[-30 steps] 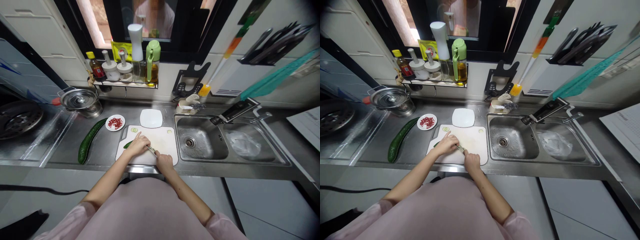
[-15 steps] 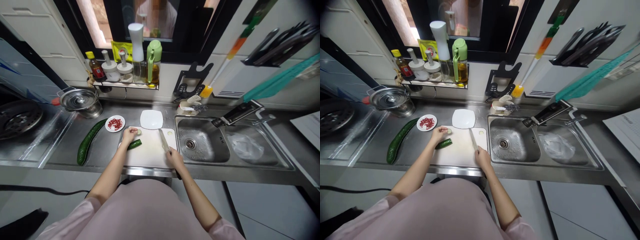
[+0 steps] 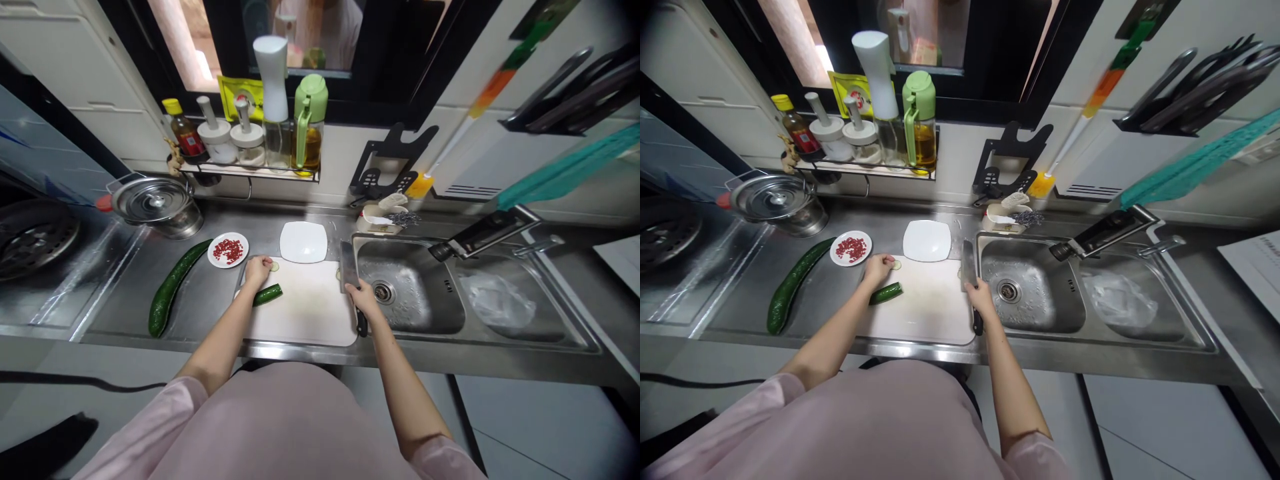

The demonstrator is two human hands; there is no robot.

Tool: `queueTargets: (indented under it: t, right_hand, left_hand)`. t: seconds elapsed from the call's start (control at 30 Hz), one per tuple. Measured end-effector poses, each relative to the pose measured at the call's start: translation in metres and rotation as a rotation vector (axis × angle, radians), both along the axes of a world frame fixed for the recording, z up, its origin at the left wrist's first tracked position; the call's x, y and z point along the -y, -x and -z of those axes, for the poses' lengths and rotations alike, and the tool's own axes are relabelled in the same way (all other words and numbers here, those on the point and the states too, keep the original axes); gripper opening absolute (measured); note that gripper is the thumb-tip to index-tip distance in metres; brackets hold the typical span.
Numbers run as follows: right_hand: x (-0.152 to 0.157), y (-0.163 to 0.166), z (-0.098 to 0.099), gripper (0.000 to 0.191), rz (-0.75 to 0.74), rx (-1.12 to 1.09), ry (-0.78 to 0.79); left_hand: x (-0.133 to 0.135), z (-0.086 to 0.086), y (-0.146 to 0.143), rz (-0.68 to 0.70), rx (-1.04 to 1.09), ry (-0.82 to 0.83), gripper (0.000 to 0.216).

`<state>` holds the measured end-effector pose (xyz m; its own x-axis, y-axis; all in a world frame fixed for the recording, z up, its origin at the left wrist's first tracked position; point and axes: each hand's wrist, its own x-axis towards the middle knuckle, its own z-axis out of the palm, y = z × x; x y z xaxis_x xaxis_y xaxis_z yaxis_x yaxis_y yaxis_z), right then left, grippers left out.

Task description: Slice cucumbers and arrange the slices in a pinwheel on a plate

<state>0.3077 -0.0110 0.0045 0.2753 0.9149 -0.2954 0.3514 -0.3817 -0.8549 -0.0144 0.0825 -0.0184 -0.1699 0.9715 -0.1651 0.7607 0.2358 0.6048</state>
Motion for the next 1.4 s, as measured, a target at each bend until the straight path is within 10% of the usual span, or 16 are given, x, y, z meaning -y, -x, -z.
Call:
queueTargets:
  t: [0.63,1.03,1.4]
  right_hand:
    - [-0.021,-0.016,0.020,0.023,0.019,-0.264,0.099]
    - [-0.015,-0.018,0.012,0.033,0.027,-0.400,0.127]
    - [-0.006,-0.009,-0.002,0.035,0.071,-0.451,0.070]
  left_hand:
    - [0.004,0.004,-0.003,0.075,-0.148,-0.039,0.016]
    - [0.036,0.005,0.021,-0.362,0.155,-0.211,0.035]
    - [0.057,-0.011,0.016,0.049,-0.120,-0.180,0.034]
